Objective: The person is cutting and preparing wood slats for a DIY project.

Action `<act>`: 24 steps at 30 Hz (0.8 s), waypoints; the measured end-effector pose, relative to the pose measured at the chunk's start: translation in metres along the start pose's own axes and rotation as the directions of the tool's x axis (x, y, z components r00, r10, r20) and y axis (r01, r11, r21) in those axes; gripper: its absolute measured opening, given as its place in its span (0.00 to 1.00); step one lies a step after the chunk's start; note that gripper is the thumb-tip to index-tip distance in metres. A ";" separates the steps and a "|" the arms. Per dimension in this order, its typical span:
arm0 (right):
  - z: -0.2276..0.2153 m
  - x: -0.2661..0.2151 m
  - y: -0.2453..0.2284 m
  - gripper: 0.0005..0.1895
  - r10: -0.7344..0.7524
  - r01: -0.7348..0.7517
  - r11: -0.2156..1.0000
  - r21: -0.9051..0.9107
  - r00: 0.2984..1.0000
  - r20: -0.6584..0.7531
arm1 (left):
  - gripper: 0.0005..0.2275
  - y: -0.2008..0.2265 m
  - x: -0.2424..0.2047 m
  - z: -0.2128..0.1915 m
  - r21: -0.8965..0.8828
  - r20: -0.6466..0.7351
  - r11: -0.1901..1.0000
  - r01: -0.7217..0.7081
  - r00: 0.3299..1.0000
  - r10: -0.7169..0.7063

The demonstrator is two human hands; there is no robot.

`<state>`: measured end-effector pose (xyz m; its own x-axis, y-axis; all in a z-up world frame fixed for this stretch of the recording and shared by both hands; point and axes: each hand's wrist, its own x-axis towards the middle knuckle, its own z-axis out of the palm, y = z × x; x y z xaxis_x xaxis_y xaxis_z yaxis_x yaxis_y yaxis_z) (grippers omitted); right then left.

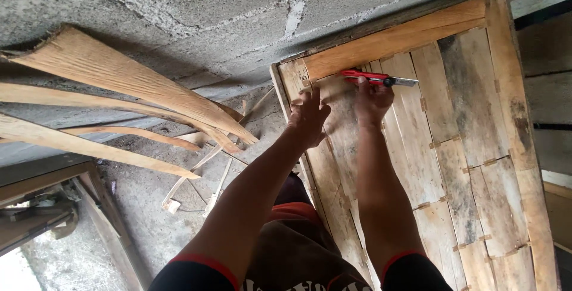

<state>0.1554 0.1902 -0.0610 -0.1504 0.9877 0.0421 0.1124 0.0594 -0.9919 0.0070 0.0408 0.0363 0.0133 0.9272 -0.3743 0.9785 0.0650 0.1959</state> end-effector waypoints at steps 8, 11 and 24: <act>-0.063 0.075 0.048 0.09 0.071 -0.024 0.992 0.122 0.915 -0.397 | 0.40 0.000 -0.001 -0.005 -0.023 -0.005 1.000 0.003 1.000 -0.004; -0.072 0.086 0.056 0.10 0.074 -0.039 0.992 0.117 0.947 -0.312 | 0.40 0.001 -0.001 0.001 -0.060 -0.013 0.998 0.011 1.000 -0.012; -0.106 0.113 0.028 0.07 0.185 -0.153 0.982 0.108 0.887 -0.423 | 0.42 0.001 0.003 0.003 -0.047 0.041 0.999 0.005 0.999 -0.003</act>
<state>0.2459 0.3188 -0.0715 0.3025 0.9484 -0.0952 0.0271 -0.1084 -0.9937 0.0081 0.0423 0.0327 0.0184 0.9113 -0.4114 0.9678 0.0871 0.2363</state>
